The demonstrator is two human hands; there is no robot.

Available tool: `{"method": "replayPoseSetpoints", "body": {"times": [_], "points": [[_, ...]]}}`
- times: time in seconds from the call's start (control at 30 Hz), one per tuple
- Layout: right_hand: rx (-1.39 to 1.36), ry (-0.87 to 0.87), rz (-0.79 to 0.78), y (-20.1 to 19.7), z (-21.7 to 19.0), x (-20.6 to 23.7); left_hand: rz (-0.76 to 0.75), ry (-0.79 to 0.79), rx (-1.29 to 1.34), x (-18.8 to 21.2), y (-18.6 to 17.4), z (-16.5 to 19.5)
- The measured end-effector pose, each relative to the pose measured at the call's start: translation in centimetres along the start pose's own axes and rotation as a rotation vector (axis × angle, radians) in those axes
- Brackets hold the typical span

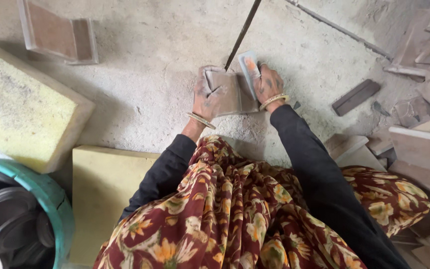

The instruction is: The person sits on the floor and smooths small stone tiles one at a time, rubbing each tile with a flat abrasive stone and occasionally brushing off dust by hand before setting the finished piece aside.

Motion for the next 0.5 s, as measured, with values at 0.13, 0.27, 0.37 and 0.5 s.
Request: {"method": "replayPoseSetpoints", "body": {"times": [0.13,0.27,0.37,0.5], "points": [[-0.015,-0.209,0.108,-2.1,-0.3,5.6,0.052,0.103,-0.085,0.7,1.8,1.1],[0.117,0.18,-0.062,-5.8,-0.2,12.0,0.132,-0.042,-0.494,1.3,5.0,1.6],[-0.095,0.242,0.053,-7.7,-0.9,13.2,0.19,0.183,-0.387,1.4,5.9,2.8],[-0.065,0.13,0.021,-7.3,-3.4,11.4,0.166,0.139,-0.44,1.4,6.2,4.3]]}}
Point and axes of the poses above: each hand's wrist, its own x-axis away from the middle knuckle, its own y-axis out of the palm, z = x × y, the point moved 1 cm from there along -x, towards the middle knuckle, and after that the axes turned 14 degrees about z, right-handed, at the moved point
